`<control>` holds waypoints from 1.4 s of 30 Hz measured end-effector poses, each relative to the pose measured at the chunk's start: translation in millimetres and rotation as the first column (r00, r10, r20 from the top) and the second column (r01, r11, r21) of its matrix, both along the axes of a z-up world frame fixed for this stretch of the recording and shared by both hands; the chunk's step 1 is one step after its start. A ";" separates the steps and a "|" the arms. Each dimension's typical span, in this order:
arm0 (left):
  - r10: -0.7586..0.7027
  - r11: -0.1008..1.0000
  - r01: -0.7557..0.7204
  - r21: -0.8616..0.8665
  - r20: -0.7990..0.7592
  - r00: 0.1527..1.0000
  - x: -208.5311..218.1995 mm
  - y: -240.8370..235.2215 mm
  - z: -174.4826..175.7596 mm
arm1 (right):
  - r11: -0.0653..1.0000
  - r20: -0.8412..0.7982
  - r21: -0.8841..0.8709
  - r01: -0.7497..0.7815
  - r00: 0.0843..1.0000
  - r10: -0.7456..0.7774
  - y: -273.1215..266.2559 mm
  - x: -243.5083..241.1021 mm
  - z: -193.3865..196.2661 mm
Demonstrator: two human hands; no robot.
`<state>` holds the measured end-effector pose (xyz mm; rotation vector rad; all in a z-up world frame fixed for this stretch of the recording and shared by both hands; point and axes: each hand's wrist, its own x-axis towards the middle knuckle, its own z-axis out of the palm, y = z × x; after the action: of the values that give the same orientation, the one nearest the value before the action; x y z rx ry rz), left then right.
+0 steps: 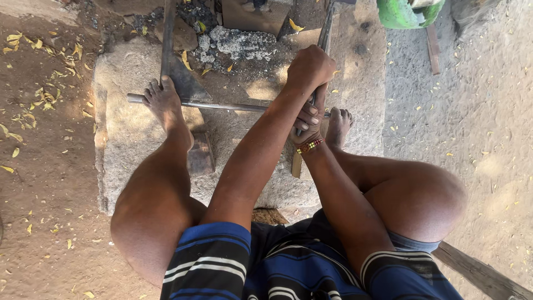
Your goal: The person sits on the ground and uses a hammer to repeatedly strike a metal tool held against a grinding stone. The person adjusts the tool's position occasionally while continuing to strike it.
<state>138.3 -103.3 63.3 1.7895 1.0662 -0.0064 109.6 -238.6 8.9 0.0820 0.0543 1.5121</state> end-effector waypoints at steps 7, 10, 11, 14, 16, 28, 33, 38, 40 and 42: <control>0.020 0.993 -0.018 -0.120 0.008 1.000 -4.7 -13.9 7.8 | 0.998 0.100 -0.035 0.051 0.994 -0.048 -5.6 4.9 -4.5; -0.007 0.998 0.008 -0.067 0.007 1.000 -3.4 -14.7 12.9 | 1.000 0.045 -0.019 0.004 0.999 -0.003 -13.7 6.4 3.6; 0.002 0.999 -0.001 -0.050 0.016 1.000 -4.1 -14.7 14.0 | 1.000 0.034 -0.010 -0.003 0.999 0.003 -13.9 5.5 6.5; -0.013 1.000 0.013 -0.026 0.017 1.000 -3.7 -16.4 11.5 | 1.000 -0.029 -0.019 0.022 0.999 -0.023 -16.0 2.3 11.2; -0.026 0.999 0.026 -0.040 0.008 1.000 -1.1 -20.9 6.1 | 1.000 -0.010 -0.006 0.014 1.000 -0.014 -19.5 1.7 12.5; -0.167 0.985 0.144 0.098 0.298 0.940 27.8 -48.8 -1.9 | 0.999 0.311 0.002 -0.042 0.949 0.039 -46.1 28.5 63.6; 0.522 0.677 0.116 -0.727 0.585 0.621 7.7 -41.9 50.9 | 0.917 0.695 -0.393 0.067 0.675 0.248 -53.8 52.4 153.5; 0.788 0.475 0.269 -0.838 0.541 0.294 -8.6 -24.4 81.6 | 0.871 0.832 -0.455 0.186 0.438 0.341 -30.7 46.0 190.7; 0.780 0.479 0.255 -0.840 0.541 0.316 -9.1 -18.4 83.3 | 0.860 0.821 -0.469 0.201 0.458 0.341 -22.0 41.2 189.6; 0.764 0.454 0.288 -0.843 0.535 0.361 -9.4 -13.0 80.1 | 0.895 0.782 -0.433 0.109 0.538 0.313 -18.4 40.0 185.9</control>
<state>128.9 -116.2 143.4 0.3392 0.3147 0.5510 149.6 -257.1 194.8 -1.0634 -0.3978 1.4817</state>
